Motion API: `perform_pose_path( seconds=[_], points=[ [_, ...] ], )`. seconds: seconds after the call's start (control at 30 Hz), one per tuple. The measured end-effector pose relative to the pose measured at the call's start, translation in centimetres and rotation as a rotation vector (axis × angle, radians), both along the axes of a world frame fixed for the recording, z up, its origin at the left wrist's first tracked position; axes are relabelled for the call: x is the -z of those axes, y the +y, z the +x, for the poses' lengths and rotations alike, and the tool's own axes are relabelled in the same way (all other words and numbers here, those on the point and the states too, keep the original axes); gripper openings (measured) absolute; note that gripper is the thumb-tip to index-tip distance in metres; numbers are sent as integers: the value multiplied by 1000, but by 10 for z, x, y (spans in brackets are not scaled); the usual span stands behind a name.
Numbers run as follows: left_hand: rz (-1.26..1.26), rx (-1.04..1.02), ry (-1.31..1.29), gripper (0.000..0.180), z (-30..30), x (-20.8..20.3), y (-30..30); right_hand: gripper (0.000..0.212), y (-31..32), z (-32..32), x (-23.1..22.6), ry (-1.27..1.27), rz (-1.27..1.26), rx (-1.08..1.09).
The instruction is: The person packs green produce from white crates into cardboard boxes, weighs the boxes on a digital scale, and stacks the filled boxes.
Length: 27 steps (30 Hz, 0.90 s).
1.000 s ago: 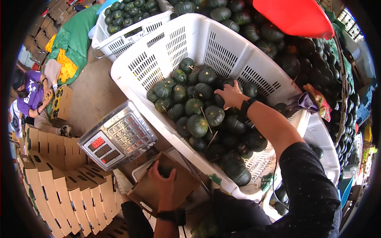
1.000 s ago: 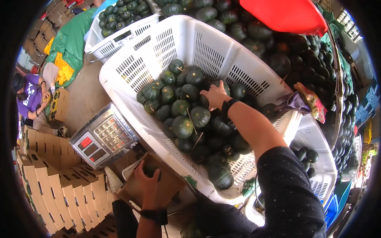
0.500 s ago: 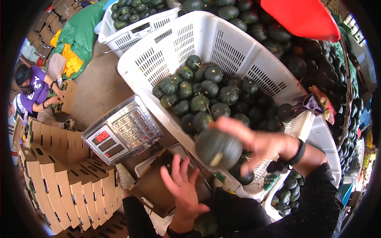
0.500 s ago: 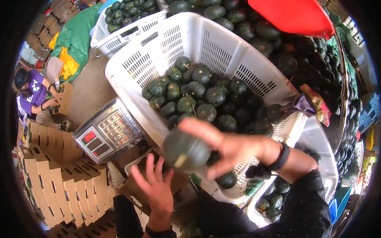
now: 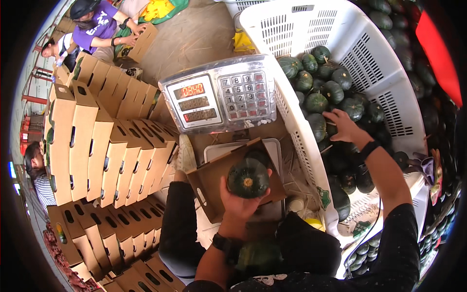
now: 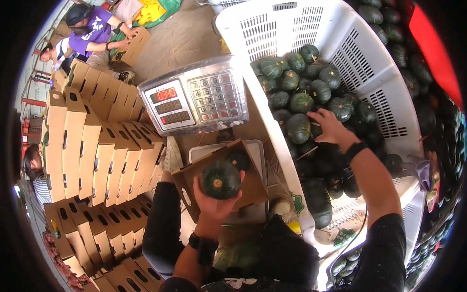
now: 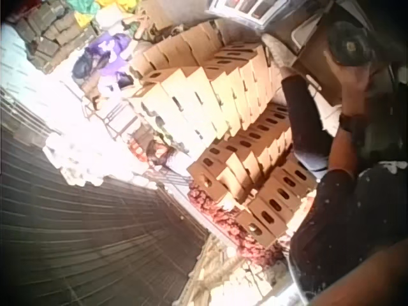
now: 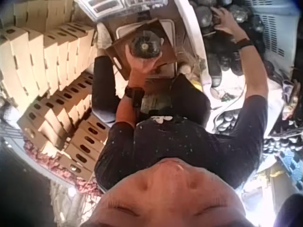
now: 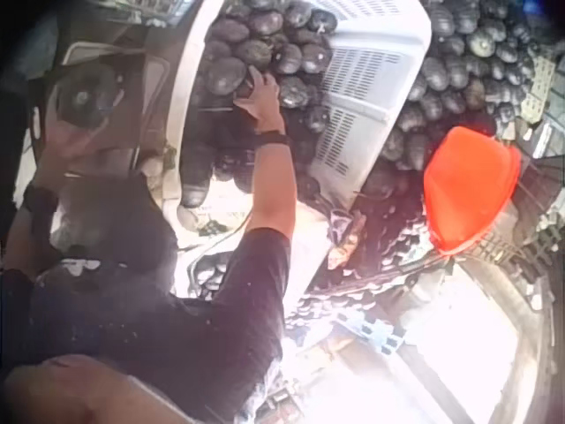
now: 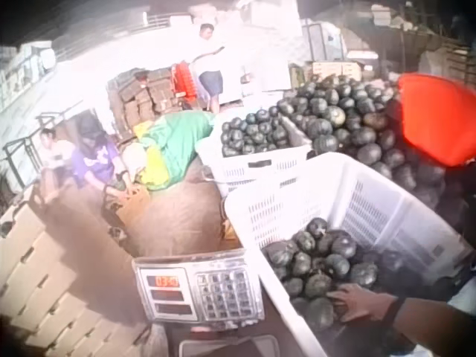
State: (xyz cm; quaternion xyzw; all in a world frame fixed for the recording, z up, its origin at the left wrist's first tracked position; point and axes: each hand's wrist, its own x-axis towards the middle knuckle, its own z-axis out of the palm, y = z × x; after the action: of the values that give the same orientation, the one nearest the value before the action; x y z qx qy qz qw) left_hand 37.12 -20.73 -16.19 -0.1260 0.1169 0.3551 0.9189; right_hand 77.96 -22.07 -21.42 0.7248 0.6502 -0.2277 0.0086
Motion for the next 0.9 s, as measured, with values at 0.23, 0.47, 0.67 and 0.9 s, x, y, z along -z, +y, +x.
perform_pose_path(
  seconds=[0.23,0.47,0.67,0.9],
  points=[
    [250,-145,1176,51,-48,42,8,61,-30,-9,-80,1960,-105,711],
    [1271,231,2407,69,-51,85,0,70,-41,-22,-111,2240,29,625],
    [1393,134,2215,71,-15,22,2,68,-43,-85,-143,1851,426,510],
    [883,-329,1322,65,14,-60,-14,27,-17,-63,-153,643,731,29]
  ],
)
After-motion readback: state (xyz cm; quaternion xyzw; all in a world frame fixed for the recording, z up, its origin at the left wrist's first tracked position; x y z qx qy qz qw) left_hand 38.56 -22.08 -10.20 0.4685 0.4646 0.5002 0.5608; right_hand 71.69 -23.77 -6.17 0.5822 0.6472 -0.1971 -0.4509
